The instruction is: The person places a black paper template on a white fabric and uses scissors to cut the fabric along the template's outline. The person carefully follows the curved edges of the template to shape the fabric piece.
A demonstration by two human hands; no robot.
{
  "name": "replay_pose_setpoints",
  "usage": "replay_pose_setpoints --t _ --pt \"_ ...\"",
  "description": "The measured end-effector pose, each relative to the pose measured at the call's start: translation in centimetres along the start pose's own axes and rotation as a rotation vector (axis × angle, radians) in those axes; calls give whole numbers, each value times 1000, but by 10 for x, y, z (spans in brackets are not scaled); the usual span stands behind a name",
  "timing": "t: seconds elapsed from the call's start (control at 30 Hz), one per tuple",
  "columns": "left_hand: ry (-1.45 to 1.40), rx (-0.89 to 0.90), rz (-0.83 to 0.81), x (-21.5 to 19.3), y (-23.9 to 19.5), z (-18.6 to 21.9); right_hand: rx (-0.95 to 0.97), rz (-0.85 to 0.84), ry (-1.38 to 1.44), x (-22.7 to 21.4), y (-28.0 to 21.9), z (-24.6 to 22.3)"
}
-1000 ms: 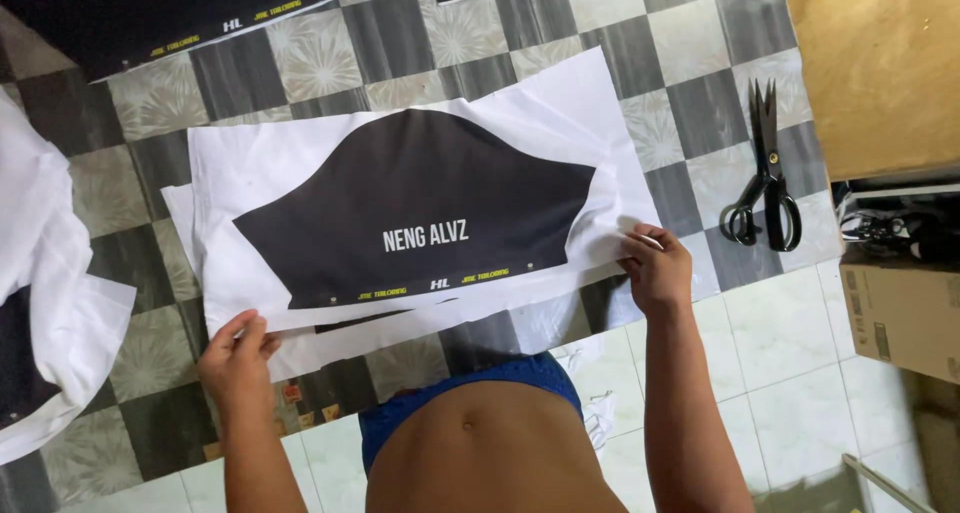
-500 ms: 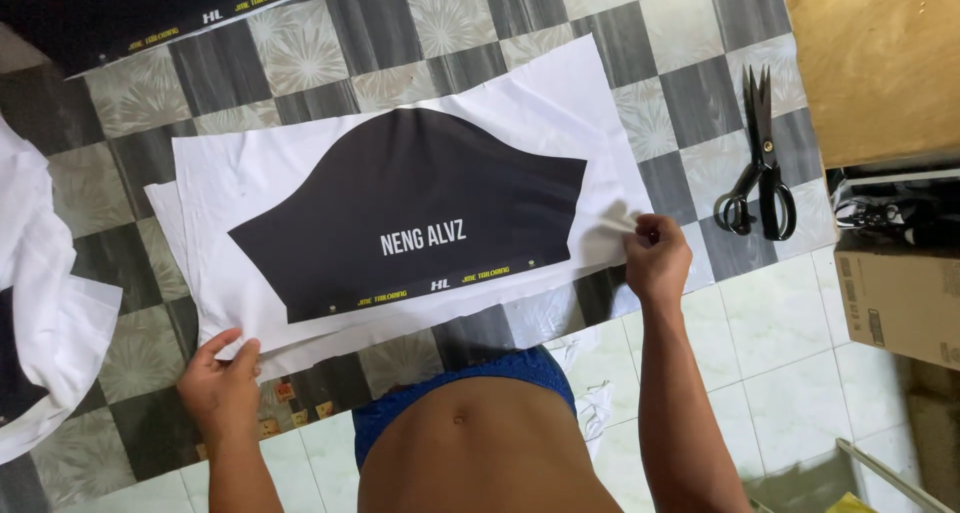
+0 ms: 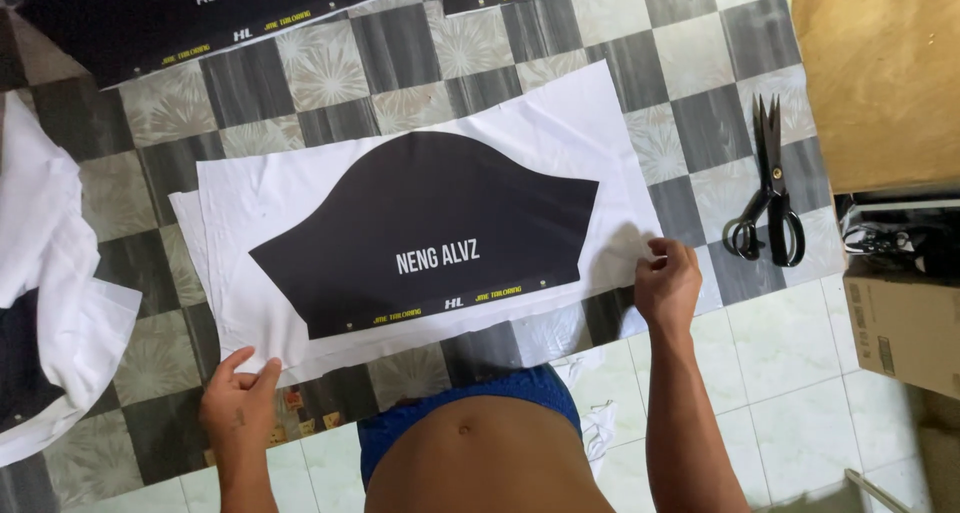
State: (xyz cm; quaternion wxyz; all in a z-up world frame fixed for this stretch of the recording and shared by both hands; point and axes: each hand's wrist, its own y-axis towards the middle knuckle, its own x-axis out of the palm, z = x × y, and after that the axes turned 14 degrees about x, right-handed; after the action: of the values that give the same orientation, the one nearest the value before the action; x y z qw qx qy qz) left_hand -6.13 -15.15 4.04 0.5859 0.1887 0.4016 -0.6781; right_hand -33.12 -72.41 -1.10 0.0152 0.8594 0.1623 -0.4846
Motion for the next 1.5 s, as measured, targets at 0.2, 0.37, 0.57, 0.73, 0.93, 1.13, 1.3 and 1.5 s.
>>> replay_pose_setpoints --t 0.2,0.37,0.57,0.73,0.93,1.13,1.3,1.5 --pt "223 82 63 -6 28 -24 34 -107 -143 5 16 -15" --pt "387 153 -75 -13 32 -30 109 -164 -187 0 23 -15" --pt "383 46 -125 -10 44 -45 212 -208 -231 -13 21 -31" --pt "338 32 -133 -21 56 -26 303 -240 -238 -22 30 -64" --pt "383 482 75 -8 127 -22 56 -99 -194 18 101 -95" --pt "371 643 165 9 213 -2 -294 -156 -160 50 148 -105" --pt "392 735 130 13 230 17 -139 -220 -156 40 144 -111" --pt "428 634 54 15 228 25 -143 -206 -103 43 136 -111"
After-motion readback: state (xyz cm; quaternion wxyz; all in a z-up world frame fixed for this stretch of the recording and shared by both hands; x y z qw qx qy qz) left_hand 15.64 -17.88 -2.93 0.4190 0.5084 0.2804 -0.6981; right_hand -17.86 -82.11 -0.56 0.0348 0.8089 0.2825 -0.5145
